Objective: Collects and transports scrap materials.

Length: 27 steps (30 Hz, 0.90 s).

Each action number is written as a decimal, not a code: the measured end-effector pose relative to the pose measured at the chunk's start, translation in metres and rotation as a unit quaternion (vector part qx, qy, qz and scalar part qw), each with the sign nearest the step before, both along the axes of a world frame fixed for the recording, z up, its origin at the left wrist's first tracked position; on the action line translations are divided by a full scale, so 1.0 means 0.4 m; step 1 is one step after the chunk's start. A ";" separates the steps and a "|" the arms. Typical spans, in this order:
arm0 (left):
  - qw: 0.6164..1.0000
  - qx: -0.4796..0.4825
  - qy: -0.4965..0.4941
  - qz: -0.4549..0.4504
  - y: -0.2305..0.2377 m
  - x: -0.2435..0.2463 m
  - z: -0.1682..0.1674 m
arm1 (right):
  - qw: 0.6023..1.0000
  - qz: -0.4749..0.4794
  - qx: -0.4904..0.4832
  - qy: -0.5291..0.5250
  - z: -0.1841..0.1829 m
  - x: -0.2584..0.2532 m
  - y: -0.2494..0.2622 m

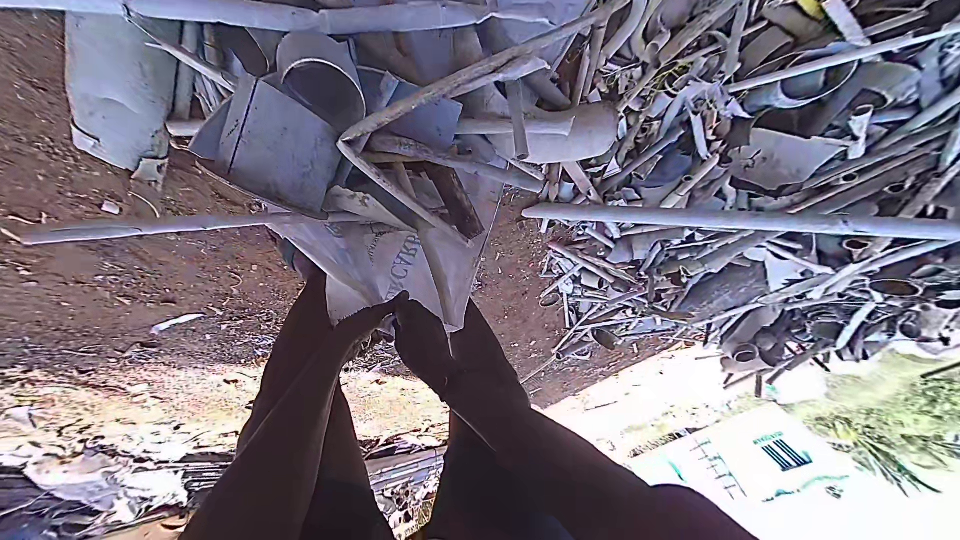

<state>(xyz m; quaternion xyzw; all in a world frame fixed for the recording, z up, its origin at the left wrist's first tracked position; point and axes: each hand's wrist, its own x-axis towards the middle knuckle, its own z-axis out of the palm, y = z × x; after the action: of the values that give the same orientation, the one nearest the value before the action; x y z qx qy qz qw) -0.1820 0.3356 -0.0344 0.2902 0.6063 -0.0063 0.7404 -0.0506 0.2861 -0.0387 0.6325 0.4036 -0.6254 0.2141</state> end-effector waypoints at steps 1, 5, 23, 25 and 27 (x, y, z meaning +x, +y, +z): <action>0.982 -0.160 0.102 -0.023 0.083 0.059 0.054 | 1.000 -0.012 0.007 0.006 -0.001 -0.011 0.000; 0.995 -0.086 0.021 -0.054 -0.027 0.027 -0.011 | 0.998 -0.013 -0.028 0.048 0.001 -0.012 -0.024; 0.835 -0.354 0.052 -0.418 -0.028 0.038 -0.241 | 0.892 -0.234 0.369 -0.113 -0.634 0.649 0.859; 0.829 -0.362 0.047 -0.423 -0.017 0.032 -0.240 | 0.916 -0.118 0.355 -0.145 -0.667 0.606 0.907; 0.824 -0.365 0.032 -0.433 0.006 0.036 -0.227 | 0.933 -0.041 0.318 -0.161 -0.707 0.562 0.946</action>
<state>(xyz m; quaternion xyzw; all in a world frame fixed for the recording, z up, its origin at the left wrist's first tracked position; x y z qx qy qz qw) -0.1677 0.3380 -0.1252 0.2316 0.3954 -0.5563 0.6933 0.1743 0.6644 -0.3214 0.7755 0.5155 -0.3624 0.0382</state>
